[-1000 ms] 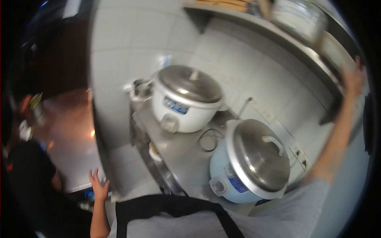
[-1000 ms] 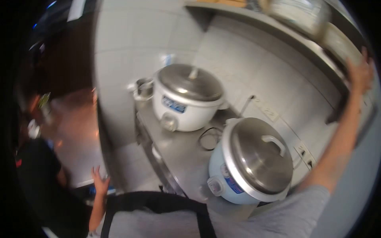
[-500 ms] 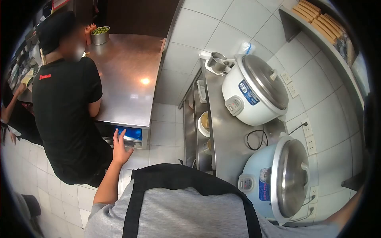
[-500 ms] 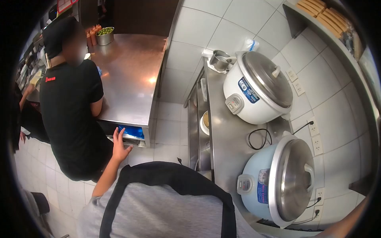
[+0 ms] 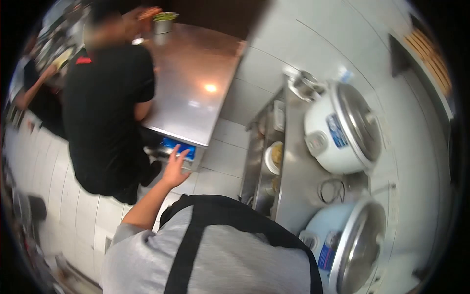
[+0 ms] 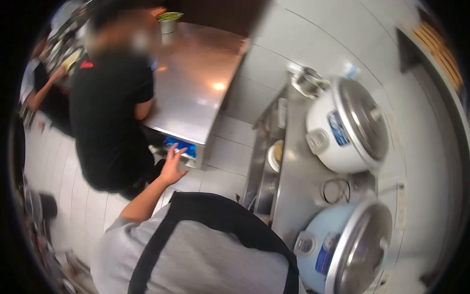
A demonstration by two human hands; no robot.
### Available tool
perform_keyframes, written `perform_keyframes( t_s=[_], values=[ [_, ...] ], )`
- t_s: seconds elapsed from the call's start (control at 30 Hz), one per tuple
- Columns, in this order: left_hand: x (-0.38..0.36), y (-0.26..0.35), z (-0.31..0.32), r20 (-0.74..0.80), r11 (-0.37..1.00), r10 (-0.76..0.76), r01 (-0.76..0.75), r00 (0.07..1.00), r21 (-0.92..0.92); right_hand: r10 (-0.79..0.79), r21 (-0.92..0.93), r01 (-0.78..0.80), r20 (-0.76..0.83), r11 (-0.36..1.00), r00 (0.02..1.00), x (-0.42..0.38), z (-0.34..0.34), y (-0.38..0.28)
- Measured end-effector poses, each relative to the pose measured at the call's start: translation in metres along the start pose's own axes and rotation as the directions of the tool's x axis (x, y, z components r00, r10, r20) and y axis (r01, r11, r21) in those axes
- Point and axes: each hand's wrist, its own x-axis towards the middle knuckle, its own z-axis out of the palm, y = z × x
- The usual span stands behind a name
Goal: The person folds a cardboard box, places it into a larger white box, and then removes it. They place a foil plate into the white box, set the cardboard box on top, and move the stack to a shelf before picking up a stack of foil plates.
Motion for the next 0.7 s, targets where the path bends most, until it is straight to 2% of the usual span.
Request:
perform_keyframes(
  t_s=[0.03,0.13,0.17,0.23,0.33,0.37,0.5,0.53,0.6,0.63,0.7],
  values=[
    [-0.002,-0.002,0.002,-0.034,0.997,0.079,-0.079,0.996,0.006,-0.018,0.064,0.022,-0.052,0.998,0.998,-0.003,-0.005,-0.015],
    [-0.011,-0.005,0.007,0.062,0.997,0.073,-0.074,0.995,0.021,-0.055,0.307,0.143,-0.276,0.941,0.960,-0.006,-0.025,-0.056],
    [-0.016,-0.010,0.009,0.109,0.998,0.054,-0.056,0.993,0.008,-0.055,0.384,0.200,-0.356,0.902,0.933,-0.008,-0.036,-0.073],
    [-0.034,-0.019,0.014,0.104,0.991,0.108,-0.116,0.989,0.068,-0.038,0.508,0.338,-0.511,0.792,0.859,-0.012,-0.059,-0.110],
    [-0.071,-0.001,-0.021,0.304,0.989,-0.144,0.131,0.942,0.062,0.017,0.587,0.547,-0.691,0.597,0.723,-0.019,-0.102,-0.153],
    [-0.088,-0.011,-0.018,0.198,0.995,-0.085,0.071,0.977,0.076,0.042,0.587,0.614,-0.740,0.527,0.671,-0.022,-0.120,-0.168],
    [-0.154,-0.046,-0.035,0.147,0.970,-0.240,0.231,0.959,0.080,0.181,0.479,0.835,-0.877,0.270,0.445,-0.051,-0.210,-0.206],
    [-0.172,-0.052,-0.043,0.108,0.965,-0.261,0.261,0.959,0.015,0.207,0.443,0.874,-0.891,0.201,0.404,-0.063,-0.234,-0.210],
    [-0.216,-0.067,-0.063,0.040,0.944,-0.308,0.311,0.951,-0.110,0.121,0.481,0.857,-0.854,-0.186,0.505,-0.093,-0.287,-0.204],
    [-0.237,-0.111,-0.043,-0.100,0.975,-0.180,0.163,0.979,-0.152,0.232,0.321,0.923,-0.901,-0.214,0.367,-0.106,-0.317,-0.203],
    [-0.286,-0.130,-0.067,-0.120,0.955,-0.267,0.245,0.956,-0.168,0.306,0.195,0.965,-0.921,-0.176,0.242,-0.139,-0.374,-0.184]
  ],
)
